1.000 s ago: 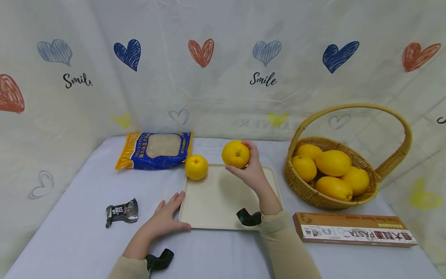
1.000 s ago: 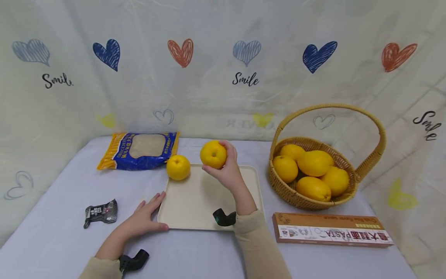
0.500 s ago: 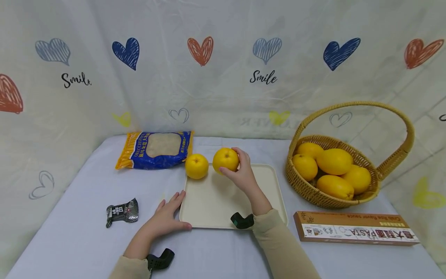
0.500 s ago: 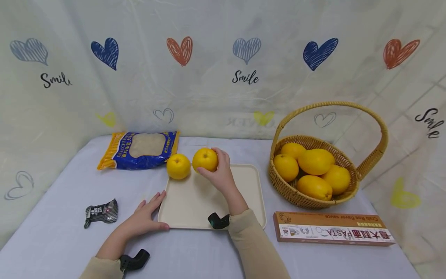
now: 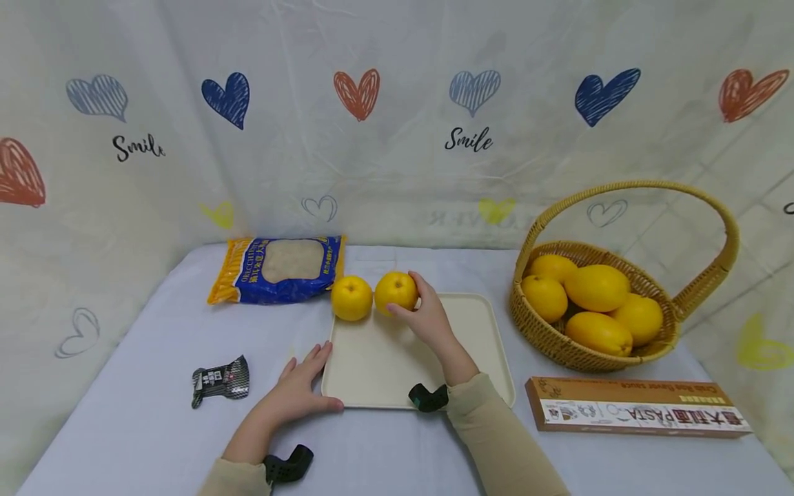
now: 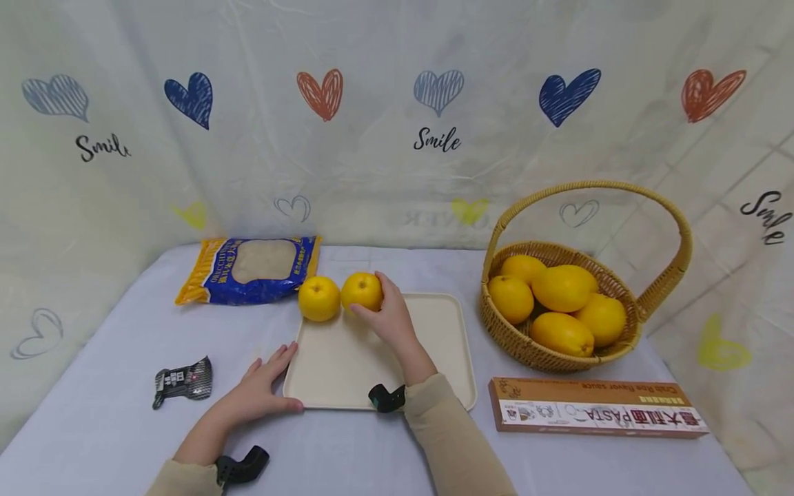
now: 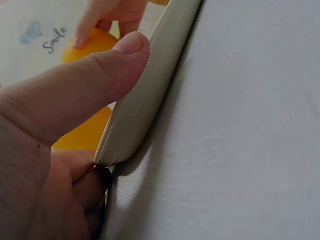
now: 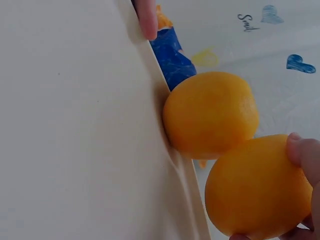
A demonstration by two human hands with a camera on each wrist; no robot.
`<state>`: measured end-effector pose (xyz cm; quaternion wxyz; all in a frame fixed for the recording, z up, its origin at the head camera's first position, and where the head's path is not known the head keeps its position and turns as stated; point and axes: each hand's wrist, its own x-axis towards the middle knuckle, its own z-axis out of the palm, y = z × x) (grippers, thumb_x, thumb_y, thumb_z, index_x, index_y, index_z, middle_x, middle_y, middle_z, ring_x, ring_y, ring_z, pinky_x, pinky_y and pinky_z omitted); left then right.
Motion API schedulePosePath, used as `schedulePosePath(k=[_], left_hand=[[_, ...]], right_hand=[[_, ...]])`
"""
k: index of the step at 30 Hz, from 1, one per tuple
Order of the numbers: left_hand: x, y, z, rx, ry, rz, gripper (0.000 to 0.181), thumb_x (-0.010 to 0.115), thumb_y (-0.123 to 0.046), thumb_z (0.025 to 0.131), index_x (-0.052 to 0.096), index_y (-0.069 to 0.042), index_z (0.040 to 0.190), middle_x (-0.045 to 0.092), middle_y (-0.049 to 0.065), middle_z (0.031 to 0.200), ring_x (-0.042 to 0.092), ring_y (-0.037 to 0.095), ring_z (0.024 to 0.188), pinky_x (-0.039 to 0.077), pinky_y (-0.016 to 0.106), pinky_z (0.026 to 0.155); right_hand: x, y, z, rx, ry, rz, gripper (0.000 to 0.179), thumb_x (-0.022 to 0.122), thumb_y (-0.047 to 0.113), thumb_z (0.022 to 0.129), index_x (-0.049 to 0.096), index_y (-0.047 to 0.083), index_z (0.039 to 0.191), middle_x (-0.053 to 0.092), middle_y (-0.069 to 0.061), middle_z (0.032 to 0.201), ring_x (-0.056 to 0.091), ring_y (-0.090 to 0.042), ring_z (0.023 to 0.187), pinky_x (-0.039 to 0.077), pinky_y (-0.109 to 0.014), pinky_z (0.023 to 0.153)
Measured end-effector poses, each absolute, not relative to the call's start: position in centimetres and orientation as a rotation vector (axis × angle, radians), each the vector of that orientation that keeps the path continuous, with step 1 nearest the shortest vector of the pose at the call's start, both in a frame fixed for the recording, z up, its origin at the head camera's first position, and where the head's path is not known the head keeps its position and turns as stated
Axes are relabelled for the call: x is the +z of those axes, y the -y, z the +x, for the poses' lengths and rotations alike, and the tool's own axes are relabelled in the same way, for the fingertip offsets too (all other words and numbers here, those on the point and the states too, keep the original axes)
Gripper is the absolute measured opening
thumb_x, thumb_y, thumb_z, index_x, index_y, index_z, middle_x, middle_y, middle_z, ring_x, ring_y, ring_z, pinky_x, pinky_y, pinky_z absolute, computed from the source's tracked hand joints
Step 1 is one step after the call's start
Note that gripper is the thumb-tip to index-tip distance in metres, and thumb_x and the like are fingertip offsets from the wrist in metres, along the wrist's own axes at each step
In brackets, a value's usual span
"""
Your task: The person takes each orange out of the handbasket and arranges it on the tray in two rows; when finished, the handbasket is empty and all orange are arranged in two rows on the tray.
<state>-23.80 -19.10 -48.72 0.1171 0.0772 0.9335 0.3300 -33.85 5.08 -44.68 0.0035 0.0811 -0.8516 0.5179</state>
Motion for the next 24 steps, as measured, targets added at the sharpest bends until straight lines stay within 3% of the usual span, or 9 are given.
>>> schedulePosePath(k=[8,16,24], left_hand=[[-48.82,19.05,-23.74,0.959,-2.738,0.198,0.111,0.077,-0.053,0.057,0.023,-0.013,0.145,0.025,0.008,0.150,0.017,0.027,0.140,-0.002,0.052,0.112],[-48.82,19.10,-23.63,0.957,-2.742,0.208,0.112,0.077,-0.055,0.056,0.023,-0.012,0.145,0.024,0.009,0.150,0.017,0.028,0.140,-0.001,0.052,0.112],[-48.79,19.06,-23.80,0.954,-2.739,0.211,0.113,0.076,-0.057,0.056,0.023,-0.012,0.145,0.025,0.010,0.150,0.018,0.028,0.140,-0.001,0.052,0.112]], right_hand=[[-45.14,-5.12,-33.95,1.659,2.710,0.236,0.078,0.068,0.031,0.080,0.025,0.013,0.143,0.030,-0.010,0.146,0.030,-0.028,0.134,0.025,-0.048,0.110],[-45.56,-5.00,-33.97,1.653,2.750,0.184,0.078,0.070,0.033,0.078,0.027,0.020,0.143,0.028,-0.016,0.138,0.039,-0.033,0.123,0.032,-0.050,0.106],[-45.56,-5.13,-34.16,1.737,2.714,0.222,0.074,0.068,0.027,0.081,0.027,0.022,0.143,0.027,-0.011,0.142,0.035,-0.030,0.129,0.040,-0.041,0.102]])
